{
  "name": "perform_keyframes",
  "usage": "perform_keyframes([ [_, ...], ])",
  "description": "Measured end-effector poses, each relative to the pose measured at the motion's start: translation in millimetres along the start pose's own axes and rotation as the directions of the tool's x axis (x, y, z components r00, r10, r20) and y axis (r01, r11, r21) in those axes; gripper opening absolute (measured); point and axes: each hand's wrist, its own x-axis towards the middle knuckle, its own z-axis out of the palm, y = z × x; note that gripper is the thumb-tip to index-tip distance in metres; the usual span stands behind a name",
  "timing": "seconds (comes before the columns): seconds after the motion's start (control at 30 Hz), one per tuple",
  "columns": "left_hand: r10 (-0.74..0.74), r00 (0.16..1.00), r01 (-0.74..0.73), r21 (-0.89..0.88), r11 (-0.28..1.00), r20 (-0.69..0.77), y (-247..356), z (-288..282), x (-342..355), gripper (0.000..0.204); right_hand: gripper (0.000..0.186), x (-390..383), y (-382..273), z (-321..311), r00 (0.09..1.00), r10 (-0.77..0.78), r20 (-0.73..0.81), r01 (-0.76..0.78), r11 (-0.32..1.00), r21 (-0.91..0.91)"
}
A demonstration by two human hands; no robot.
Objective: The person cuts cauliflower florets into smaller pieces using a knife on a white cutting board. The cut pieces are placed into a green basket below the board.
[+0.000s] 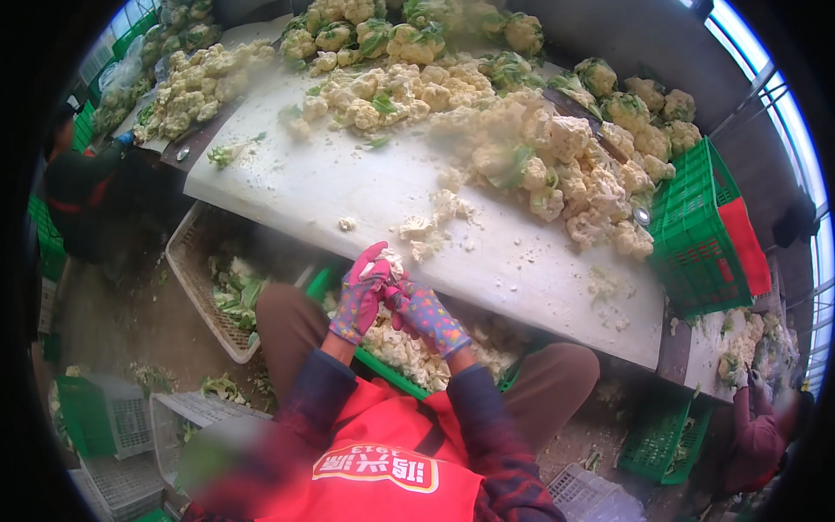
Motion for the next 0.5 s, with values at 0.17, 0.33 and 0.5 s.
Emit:
perform_keyframes([
  [0.17,-0.061,0.998,0.065,0.445,0.893,-0.022,10,-5,-20,0.056,0.031,13,-22,-49,0.864,-0.395,-0.313,0.186,0.827,-0.53],
  [0.33,0.048,0.997,0.029,0.844,0.536,-0.065,6,-4,-5,0.048,0.017,87,-15,-72,0.882,-0.461,-0.098,-0.009,0.19,-0.982],
  [0.5,0.525,0.805,-0.36,0.93,0.066,0.274,5,2,68,0.041,0.019,82,-7,-65,0.9,-0.406,-0.161,-0.03,0.31,-0.95],
])
